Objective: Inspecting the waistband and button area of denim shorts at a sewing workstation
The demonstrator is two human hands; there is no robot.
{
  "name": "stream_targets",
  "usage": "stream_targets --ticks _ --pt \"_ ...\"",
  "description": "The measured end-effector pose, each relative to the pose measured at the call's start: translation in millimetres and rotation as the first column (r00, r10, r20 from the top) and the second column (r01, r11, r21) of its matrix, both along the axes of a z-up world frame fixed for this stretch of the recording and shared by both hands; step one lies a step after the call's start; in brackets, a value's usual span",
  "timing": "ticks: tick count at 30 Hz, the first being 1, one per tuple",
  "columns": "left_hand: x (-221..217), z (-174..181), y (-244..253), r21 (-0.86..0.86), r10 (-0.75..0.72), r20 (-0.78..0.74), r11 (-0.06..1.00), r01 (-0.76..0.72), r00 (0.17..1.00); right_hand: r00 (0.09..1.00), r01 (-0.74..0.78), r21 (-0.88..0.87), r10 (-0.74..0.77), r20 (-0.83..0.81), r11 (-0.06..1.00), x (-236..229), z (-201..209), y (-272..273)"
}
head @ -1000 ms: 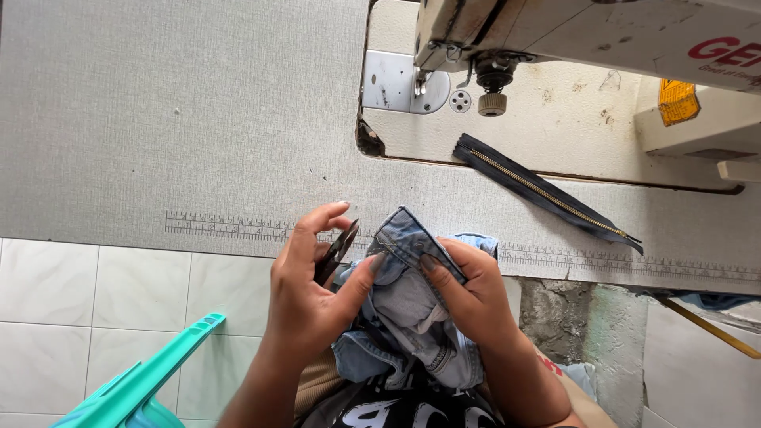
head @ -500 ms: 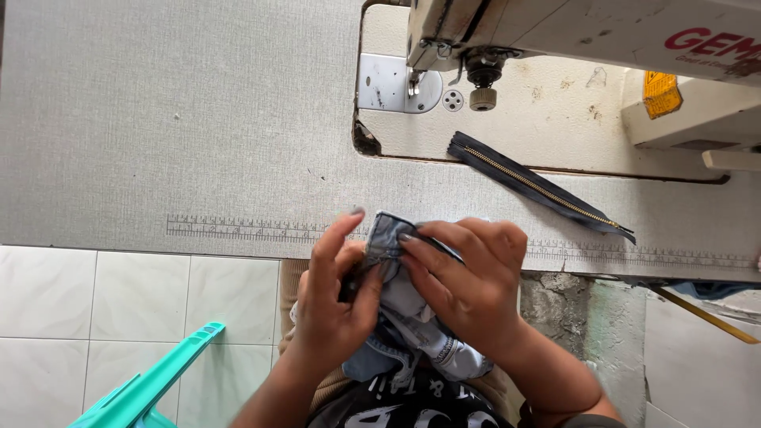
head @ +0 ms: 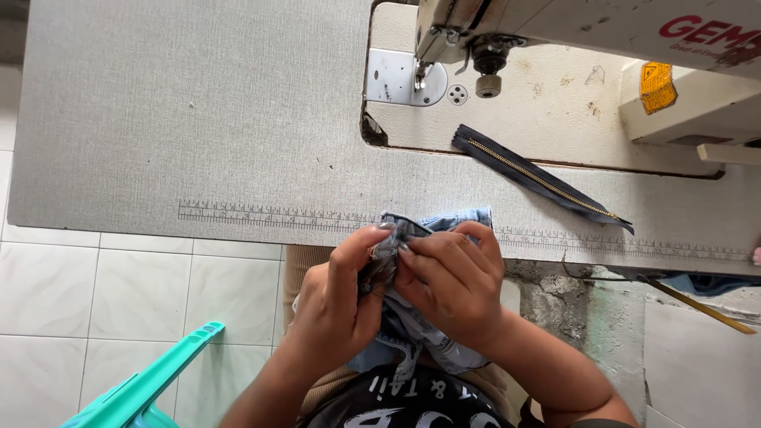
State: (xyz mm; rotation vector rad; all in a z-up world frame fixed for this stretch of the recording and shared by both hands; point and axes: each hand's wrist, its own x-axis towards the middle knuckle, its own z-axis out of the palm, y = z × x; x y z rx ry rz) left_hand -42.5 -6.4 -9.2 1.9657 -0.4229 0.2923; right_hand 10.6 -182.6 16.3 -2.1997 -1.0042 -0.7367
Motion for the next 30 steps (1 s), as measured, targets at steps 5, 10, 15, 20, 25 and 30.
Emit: stream_targets --ticks 5,10,15,20,25,30 --pt "6 23 -12 -0.078 0.07 -0.03 0.994 -0.072 0.997 0.996 -0.02 0.049 0.016 0.082 0.999 2 -1 2" --pt "8 18 -19 0.06 0.185 -0.07 0.982 -0.181 0.98 0.991 0.031 -0.017 -0.028 0.132 0.999 10 -1 -1" --pt "18 26 -14 0.054 0.09 -0.146 0.995 -0.083 0.985 0.938 -0.137 0.108 0.164 -0.304 0.985 23 -6 -14" --pt "20 22 -9 0.068 0.041 -0.153 0.997 -0.031 0.987 0.872 -0.196 0.198 0.263 -0.414 0.96 18 -13 -14" --pt "20 27 -3 0.109 0.083 -0.116 0.992 -0.07 0.99 0.967 -0.063 -0.044 0.05 -0.252 0.997 4 -8 -2" --pt "19 21 0 0.046 0.116 -0.101 0.993 -0.112 0.988 0.994 -0.068 -0.066 0.062 -0.095 0.995 10 -2 4"
